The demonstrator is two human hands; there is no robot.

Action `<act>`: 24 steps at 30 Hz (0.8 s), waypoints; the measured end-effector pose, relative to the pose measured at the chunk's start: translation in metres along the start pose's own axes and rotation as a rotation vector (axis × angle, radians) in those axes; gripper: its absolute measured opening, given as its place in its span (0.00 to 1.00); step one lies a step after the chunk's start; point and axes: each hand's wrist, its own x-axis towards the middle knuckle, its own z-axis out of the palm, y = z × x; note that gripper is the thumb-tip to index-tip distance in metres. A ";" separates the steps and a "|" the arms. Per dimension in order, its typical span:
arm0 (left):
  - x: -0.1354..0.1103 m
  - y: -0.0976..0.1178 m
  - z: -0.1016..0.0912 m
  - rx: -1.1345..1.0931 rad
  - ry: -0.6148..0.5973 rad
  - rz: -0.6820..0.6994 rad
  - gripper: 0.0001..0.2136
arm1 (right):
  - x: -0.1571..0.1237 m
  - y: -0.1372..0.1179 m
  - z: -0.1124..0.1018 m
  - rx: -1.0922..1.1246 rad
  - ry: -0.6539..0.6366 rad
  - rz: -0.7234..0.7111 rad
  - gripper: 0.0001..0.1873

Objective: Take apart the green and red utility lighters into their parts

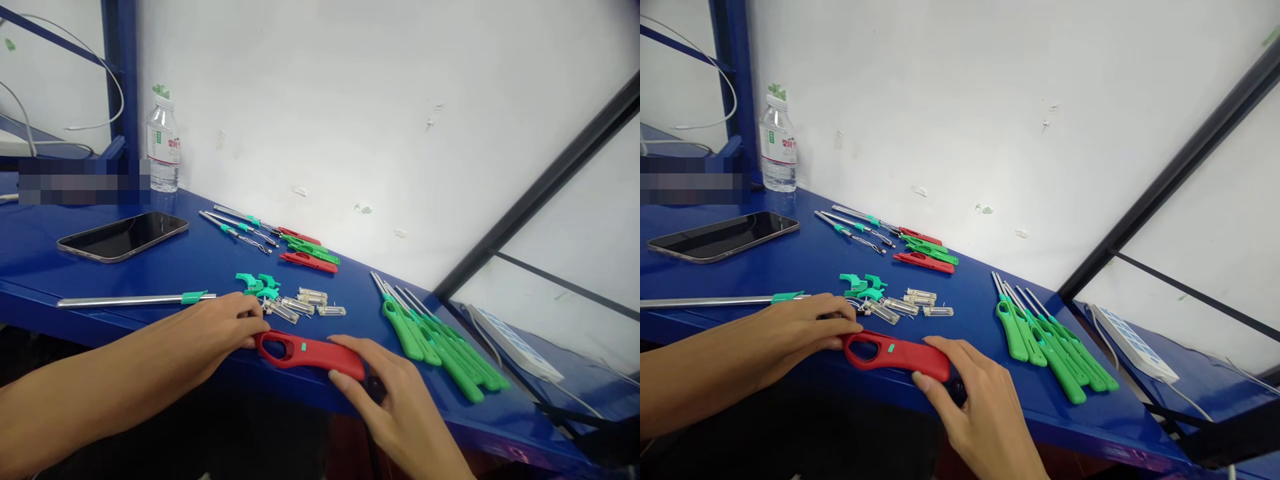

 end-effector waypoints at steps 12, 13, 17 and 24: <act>0.002 0.004 0.008 -0.059 0.051 0.016 0.23 | 0.003 0.004 0.000 0.044 -0.059 0.041 0.16; 0.002 0.005 0.009 -0.087 0.050 0.004 0.22 | 0.003 0.004 0.000 0.044 -0.064 0.046 0.16; 0.004 0.009 0.008 -0.164 0.067 -0.050 0.18 | 0.001 0.005 0.000 0.045 -0.080 0.052 0.15; 0.006 0.018 0.003 -0.113 -0.007 -0.098 0.21 | 0.000 0.004 -0.001 0.027 -0.088 0.056 0.11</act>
